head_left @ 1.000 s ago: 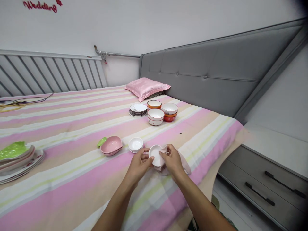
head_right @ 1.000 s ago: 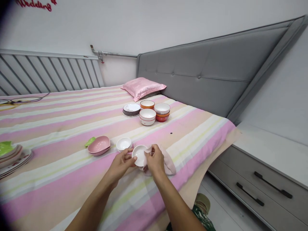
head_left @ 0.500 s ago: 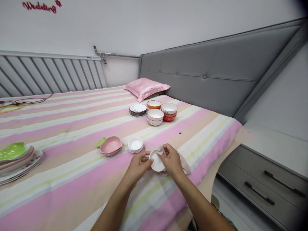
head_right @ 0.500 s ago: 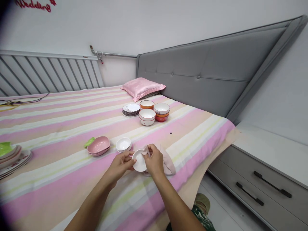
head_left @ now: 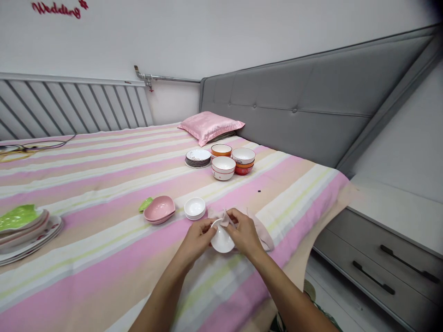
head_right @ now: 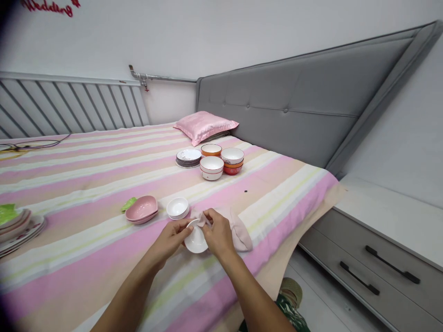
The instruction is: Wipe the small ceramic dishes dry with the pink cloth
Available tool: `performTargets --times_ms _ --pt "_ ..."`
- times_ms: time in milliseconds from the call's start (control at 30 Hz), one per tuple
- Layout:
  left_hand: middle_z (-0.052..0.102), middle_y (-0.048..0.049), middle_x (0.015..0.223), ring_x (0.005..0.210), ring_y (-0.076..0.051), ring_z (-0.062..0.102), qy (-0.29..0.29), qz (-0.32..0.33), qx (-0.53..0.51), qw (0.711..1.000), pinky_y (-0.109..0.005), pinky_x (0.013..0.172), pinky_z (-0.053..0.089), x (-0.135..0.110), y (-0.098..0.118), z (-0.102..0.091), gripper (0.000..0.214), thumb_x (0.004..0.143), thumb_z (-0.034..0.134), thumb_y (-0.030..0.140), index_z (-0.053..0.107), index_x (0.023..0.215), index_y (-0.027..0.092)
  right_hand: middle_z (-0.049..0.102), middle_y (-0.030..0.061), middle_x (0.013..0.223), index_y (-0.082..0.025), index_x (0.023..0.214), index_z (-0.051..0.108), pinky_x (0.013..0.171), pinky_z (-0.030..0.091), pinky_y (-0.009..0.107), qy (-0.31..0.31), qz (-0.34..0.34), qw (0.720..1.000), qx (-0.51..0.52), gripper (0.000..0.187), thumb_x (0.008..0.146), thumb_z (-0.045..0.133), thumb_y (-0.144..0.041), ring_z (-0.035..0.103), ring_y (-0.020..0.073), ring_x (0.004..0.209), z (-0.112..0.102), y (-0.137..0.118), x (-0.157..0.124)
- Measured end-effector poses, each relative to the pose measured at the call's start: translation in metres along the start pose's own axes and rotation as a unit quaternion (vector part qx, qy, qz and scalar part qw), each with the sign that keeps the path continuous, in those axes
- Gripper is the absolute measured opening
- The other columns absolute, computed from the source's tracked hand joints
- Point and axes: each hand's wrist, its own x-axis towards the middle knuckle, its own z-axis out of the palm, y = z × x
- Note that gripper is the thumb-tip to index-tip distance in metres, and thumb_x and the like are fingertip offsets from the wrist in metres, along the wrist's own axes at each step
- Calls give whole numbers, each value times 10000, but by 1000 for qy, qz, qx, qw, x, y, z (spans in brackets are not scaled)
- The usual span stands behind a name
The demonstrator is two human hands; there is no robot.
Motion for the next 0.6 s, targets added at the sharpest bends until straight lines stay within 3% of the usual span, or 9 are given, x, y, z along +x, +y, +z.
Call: performTargets --times_ms 167,367,600 --pt "635 -77 967 853 -206 565 32 35 27 999 -272 697 426 0 -1 2 395 727 577 283 563 1094 138 608 -19 704 -206 746 547 587 389 231 58 34 998 1 76 702 488 -224 548 144 635 1 5 1" --pt "643 -87 843 742 -195 604 31 -12 -35 999 -300 660 467 -2 3 8 445 727 584 321 485 1108 114 612 2 739 -202 790 532 550 402 240 128 98 984 79 137 674 537 -276 545 150 608 5 25 7" --pt "632 -65 816 767 -170 593 51 13 -70 996 -288 712 472 -1 4 9 471 726 597 327 491 1132 112 613 14 754 -196 805 535 536 408 245 127 109 979 116 165 670 553 -288 538 149 591 6 27 8"
